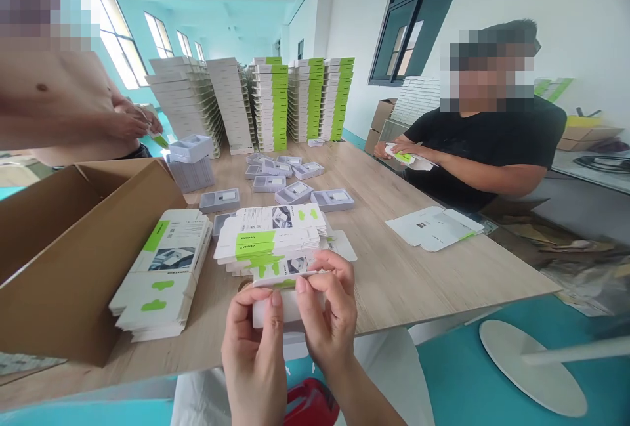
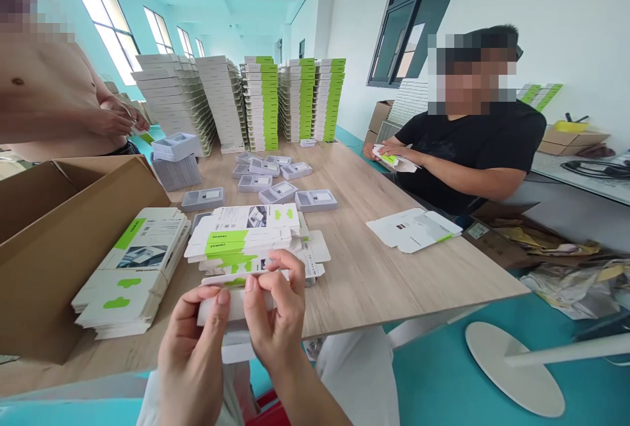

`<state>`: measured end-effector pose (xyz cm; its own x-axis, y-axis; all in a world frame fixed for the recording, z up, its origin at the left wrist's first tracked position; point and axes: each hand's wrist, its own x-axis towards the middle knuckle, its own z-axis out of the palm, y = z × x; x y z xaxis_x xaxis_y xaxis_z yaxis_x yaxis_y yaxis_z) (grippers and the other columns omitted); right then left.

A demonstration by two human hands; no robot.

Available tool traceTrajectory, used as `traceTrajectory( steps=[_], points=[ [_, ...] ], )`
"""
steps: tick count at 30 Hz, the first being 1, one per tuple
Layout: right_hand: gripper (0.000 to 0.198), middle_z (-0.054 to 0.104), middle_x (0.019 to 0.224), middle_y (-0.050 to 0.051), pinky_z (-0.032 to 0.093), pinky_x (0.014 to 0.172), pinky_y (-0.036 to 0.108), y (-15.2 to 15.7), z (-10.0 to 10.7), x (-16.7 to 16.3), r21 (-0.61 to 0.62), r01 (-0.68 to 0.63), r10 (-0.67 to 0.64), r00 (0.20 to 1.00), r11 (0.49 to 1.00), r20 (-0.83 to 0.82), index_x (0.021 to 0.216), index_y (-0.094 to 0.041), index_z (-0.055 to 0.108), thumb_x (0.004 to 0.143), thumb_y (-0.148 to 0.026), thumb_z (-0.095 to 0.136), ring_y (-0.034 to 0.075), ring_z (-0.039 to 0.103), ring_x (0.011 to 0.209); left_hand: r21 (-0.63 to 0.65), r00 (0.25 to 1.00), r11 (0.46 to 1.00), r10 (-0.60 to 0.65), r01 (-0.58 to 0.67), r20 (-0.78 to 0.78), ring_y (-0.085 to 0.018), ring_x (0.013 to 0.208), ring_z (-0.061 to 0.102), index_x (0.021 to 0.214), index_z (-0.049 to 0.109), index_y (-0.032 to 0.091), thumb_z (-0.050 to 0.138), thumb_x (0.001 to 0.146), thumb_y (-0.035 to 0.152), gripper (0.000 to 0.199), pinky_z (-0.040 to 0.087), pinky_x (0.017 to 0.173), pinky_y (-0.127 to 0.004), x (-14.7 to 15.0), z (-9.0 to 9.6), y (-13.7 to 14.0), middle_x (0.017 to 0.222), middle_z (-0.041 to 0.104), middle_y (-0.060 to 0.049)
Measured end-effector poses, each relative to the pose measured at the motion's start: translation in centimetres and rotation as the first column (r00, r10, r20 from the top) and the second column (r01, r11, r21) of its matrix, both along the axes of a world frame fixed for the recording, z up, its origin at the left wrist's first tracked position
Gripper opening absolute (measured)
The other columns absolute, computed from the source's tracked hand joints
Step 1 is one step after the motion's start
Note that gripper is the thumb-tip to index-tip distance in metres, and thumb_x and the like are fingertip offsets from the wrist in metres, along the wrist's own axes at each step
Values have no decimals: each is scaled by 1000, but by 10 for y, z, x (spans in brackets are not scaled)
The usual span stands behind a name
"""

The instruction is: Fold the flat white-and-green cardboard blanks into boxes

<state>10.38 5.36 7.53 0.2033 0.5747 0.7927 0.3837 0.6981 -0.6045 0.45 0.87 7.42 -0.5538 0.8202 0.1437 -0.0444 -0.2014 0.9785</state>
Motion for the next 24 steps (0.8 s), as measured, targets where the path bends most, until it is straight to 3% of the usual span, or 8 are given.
traceTrajectory(
  steps=[5,9,11,13,15,19,22,24],
  points=[
    [16,55,130,9,57,89,44,5,-10,6,55,-67,61,993,996,105,97,-26,59,96,-10,55,24,64,104,20,994,1000,12,-14,105,-13,91,71,95,65,25,85,84,57,40,57,83,-20,5,0,3,95,70,2],
    [16,55,136,9,59,91,43,-1,-19,-4,-123,-190,157,958,974,-239,115,-29,52,102,-20,54,23,65,111,43,986,999,17,-25,168,-12,91,71,97,60,25,87,81,56,44,57,81,-19,7,4,6,95,68,4],
    [20,60,136,10,61,85,39,-7,-21,-9,-247,-354,218,867,902,-448,124,-29,51,104,-27,51,23,69,105,30,984,999,26,-32,174,-13,92,72,98,61,25,88,80,58,46,57,81,-19,8,5,6,97,69,3],
    [25,70,124,10,61,81,38,-12,-22,-11,-357,-513,256,784,781,-566,125,-26,58,104,-33,45,25,72,102,14,981,999,38,-42,191,-15,95,73,101,61,26,88,80,58,47,58,79,-21,10,5,6,101,71,1],
    [31,76,114,10,61,81,39,-16,-22,-12,-442,-538,206,771,718,-603,116,-24,68,102,-35,42,29,73,105,11,980,999,49,-52,195,-16,94,74,102,61,26,86,81,59,47,59,77,-21,11,4,6,102,72,0],
    [29,80,105,9,62,79,36,-14,-19,-12,-515,-419,43,804,748,-592,102,-22,75,96,-34,48,29,73,100,-1,985,997,78,-79,152,-17,89,76,105,63,26,81,83,63,47,61,74,-22,8,0,8,98,75,-1],
    [28,81,102,8,62,78,35,-10,-15,-12,-450,-469,110,775,760,-623,94,-22,74,95,-34,48,28,73,92,-66,993,998,22,-14,116,-22,93,78,110,67,23,74,87,66,49,63,71,-26,3,-2,14,105,79,-6],
    [28,81,105,9,61,80,36,-9,-14,-14,-412,-495,150,759,765,-633,97,-22,74,96,-36,49,28,74,93,-87,996,995,-45,52,82,-25,84,77,101,71,20,72,85,70,52,63,64,-29,1,-3,18,98,80,-9]
  ],
)
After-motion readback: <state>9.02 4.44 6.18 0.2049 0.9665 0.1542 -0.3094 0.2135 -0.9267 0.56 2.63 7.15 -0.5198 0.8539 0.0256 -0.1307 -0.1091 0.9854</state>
